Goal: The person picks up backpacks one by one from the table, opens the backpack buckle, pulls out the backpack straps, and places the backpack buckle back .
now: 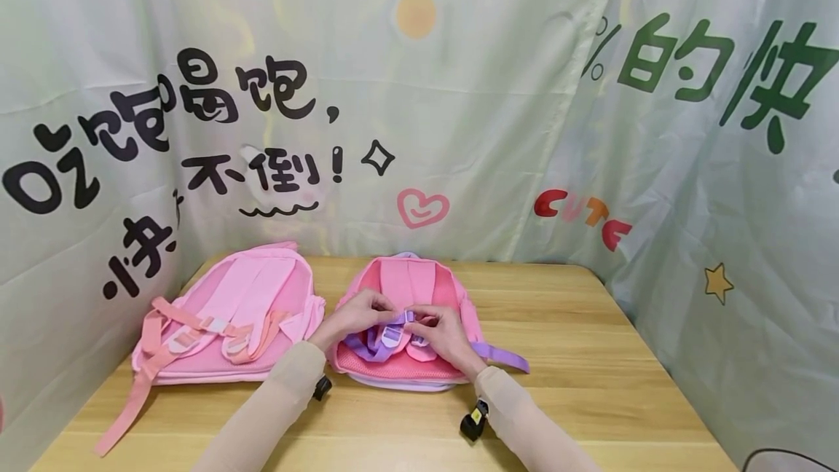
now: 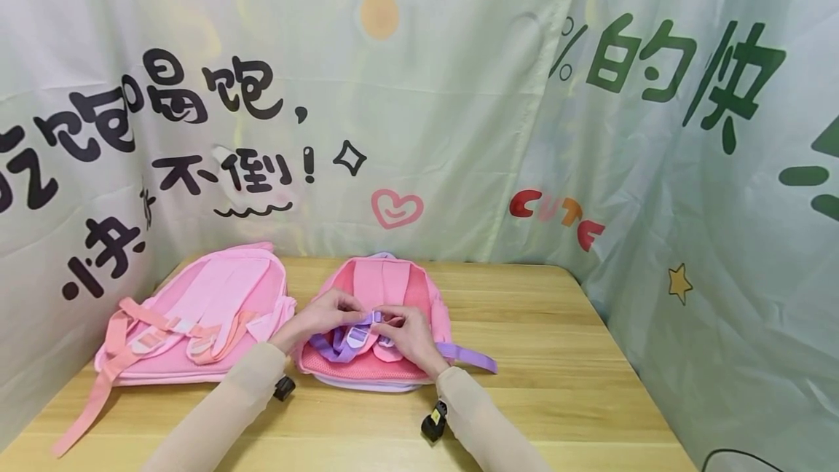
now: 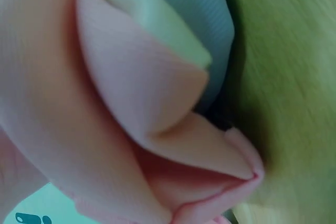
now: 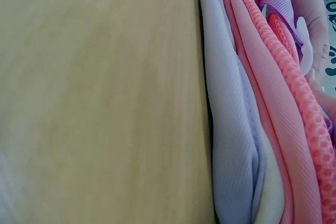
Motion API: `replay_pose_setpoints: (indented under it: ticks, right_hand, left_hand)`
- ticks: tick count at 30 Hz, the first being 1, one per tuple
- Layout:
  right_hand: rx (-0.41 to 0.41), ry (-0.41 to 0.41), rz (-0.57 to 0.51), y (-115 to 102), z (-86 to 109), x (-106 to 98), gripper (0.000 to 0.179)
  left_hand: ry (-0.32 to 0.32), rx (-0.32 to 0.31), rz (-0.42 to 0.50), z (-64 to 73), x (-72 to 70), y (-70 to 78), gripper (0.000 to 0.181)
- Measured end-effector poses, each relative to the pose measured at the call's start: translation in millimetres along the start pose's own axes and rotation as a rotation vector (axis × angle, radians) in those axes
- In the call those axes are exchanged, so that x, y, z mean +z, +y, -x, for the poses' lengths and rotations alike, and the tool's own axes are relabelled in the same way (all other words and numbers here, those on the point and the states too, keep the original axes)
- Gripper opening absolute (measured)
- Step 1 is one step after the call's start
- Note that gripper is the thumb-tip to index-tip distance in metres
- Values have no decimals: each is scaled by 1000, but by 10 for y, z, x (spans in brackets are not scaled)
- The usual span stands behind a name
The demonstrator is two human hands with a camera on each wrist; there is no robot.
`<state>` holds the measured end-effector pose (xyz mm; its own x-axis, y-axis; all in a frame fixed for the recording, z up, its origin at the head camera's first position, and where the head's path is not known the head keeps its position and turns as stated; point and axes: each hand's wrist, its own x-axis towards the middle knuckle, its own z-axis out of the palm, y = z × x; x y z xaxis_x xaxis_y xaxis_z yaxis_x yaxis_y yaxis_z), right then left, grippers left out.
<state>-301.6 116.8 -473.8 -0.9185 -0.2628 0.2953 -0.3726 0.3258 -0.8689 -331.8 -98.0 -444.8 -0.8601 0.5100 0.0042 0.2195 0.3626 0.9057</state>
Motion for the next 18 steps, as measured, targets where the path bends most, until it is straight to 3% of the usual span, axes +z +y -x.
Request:
replay_pose_setpoints:
  ticks: [7, 18]
  right_hand:
    - [-1, 9, 16, 4, -4, 2, 29]
    - [4, 20, 50, 17, -15, 26, 32]
  left_hand:
    - [-3, 6, 28, 31, 7, 17, 14]
    - [52, 26, -8, 42, 43, 23, 12]
